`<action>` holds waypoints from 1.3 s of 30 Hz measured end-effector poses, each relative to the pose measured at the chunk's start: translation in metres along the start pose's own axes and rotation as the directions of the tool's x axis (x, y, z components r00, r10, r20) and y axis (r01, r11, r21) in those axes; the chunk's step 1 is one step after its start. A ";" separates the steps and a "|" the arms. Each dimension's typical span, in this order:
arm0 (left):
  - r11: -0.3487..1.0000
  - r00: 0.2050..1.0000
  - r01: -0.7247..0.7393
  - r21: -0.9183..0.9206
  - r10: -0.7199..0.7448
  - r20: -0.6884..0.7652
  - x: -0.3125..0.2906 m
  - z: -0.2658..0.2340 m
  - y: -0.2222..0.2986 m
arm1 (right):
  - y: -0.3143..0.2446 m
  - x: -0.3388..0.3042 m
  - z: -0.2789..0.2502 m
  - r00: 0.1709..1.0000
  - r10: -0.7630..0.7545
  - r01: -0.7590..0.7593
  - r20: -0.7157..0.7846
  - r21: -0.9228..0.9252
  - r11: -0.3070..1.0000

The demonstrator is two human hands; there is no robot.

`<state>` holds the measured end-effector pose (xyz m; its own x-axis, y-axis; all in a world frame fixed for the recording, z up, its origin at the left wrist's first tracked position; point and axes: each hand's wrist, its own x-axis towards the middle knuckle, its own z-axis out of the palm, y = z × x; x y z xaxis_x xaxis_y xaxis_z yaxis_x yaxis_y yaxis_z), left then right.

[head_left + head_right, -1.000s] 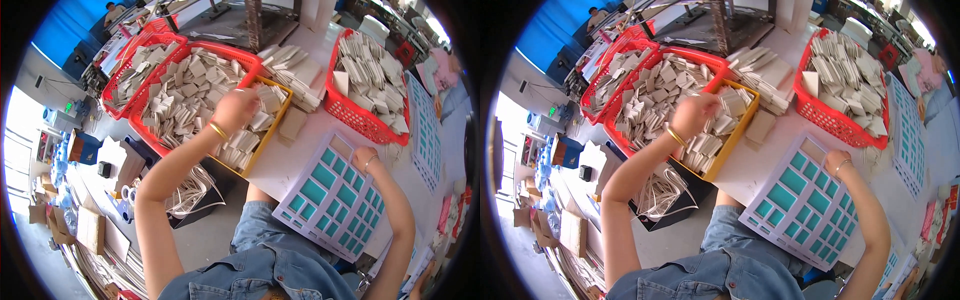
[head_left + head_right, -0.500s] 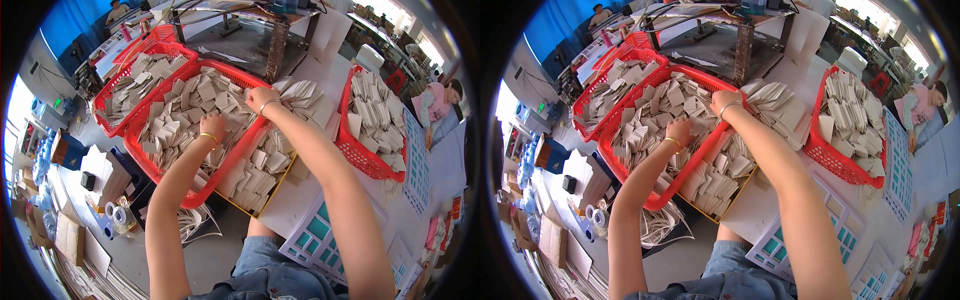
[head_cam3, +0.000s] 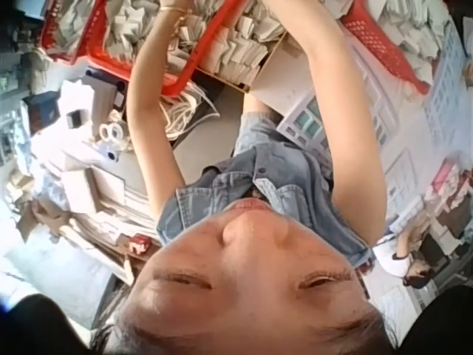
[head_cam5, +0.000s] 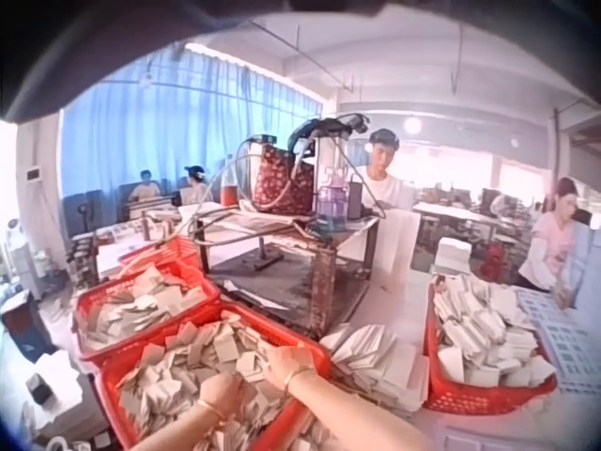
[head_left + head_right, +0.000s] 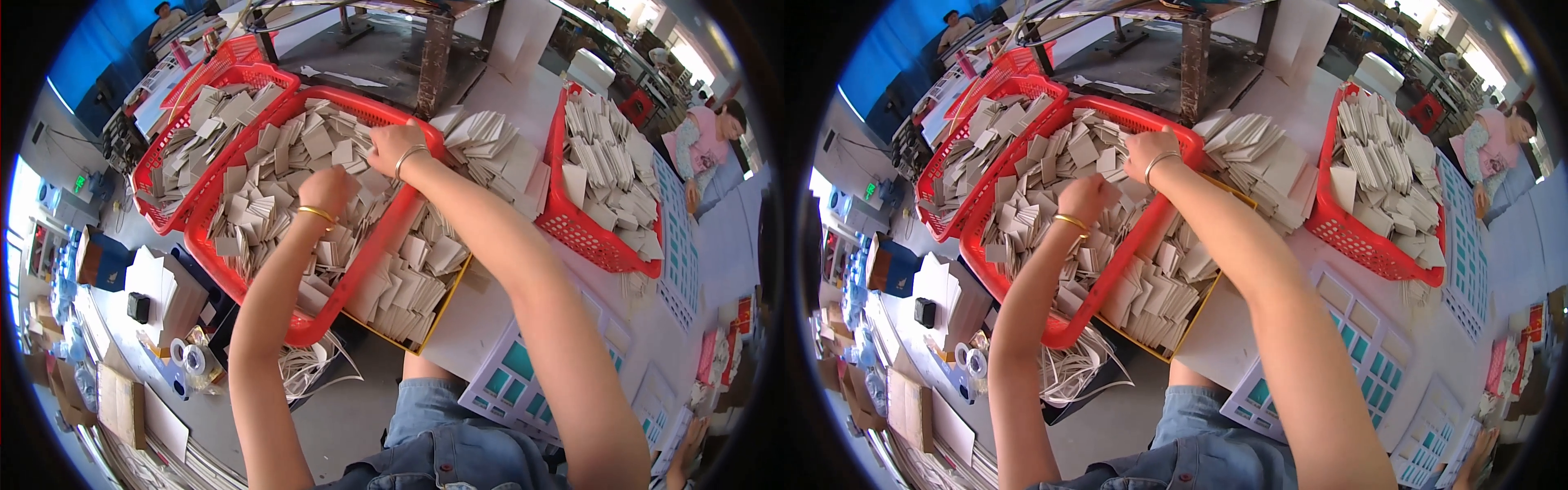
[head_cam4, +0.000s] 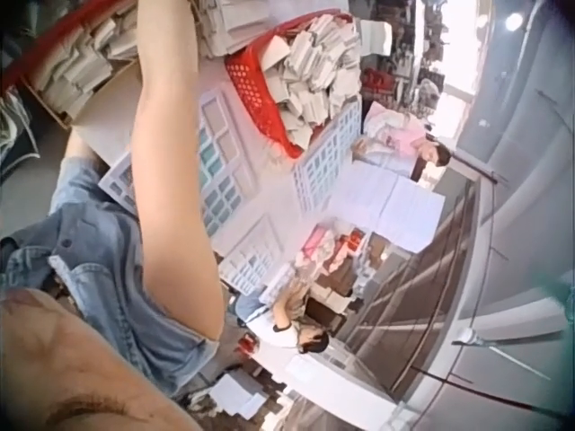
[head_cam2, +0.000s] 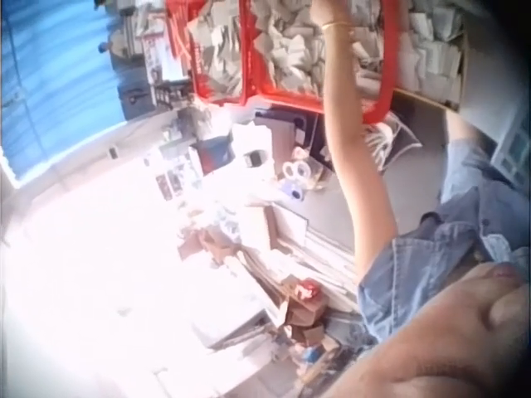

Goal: Assembling packaging inserts by placing small rectangular pieces into a gridded tray.

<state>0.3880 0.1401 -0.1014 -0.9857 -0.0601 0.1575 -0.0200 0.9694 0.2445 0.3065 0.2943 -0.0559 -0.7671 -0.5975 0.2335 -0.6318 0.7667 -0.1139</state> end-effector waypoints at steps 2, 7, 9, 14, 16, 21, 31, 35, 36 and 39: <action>0.998 0.988 -0.062 -0.020 0.058 -0.142 -0.001 -0.008 -0.007 | 0.007 -0.016 -0.008 0.993 0.000 0.019 -0.119 0.160 0.987; 0.894 0.928 -0.242 -0.378 0.099 -0.360 -0.021 -0.050 0.046 | 0.066 -0.108 -0.052 0.930 0.167 0.037 -0.329 0.533 0.846; 0.826 0.911 -0.322 -0.462 0.138 -0.388 -0.033 -0.056 0.076 | 0.086 -0.165 -0.077 0.936 0.319 -0.124 -0.148 0.710 0.693; 0.563 0.882 -0.458 -0.687 0.387 -0.270 -0.074 -0.043 0.195 | 0.152 -0.317 -0.095 0.822 0.556 -0.447 0.119 0.741 0.502; 0.551 0.858 -0.443 -0.707 0.489 -0.156 -0.095 -0.022 0.234 | 0.163 -0.370 -0.090 0.751 0.625 -0.554 0.211 0.717 0.423; 0.528 0.777 -0.404 -0.747 0.630 0.025 -0.115 0.061 0.302 | 0.192 -0.469 -0.033 0.757 0.624 -0.514 0.194 0.766 0.386; 0.695 0.772 -0.421 -0.583 0.612 0.172 -0.106 0.146 0.338 | 0.192 -0.457 -0.016 0.702 0.669 -0.586 0.244 0.732 0.348; 0.641 0.709 -0.450 -0.622 0.680 0.188 -0.099 0.146 0.336 | 0.197 -0.458 0.001 0.753 0.627 -0.541 0.201 0.732 0.415; 0.611 0.661 -0.472 -0.636 0.722 0.203 -0.097 0.146 0.335 | 0.197 -0.458 0.002 0.747 0.635 -0.543 0.194 0.730 0.416; 0.640 0.669 -0.484 -0.597 0.710 0.219 -0.101 0.144 0.342 | 0.196 -0.458 0.001 0.736 0.647 -0.559 0.198 0.717 0.416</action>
<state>0.4561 0.5116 -0.1717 -0.7100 0.7008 0.0690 0.5639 0.5072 0.6518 0.5342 0.7179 -0.1865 -0.9956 0.0101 -0.0929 0.0862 0.4844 -0.8706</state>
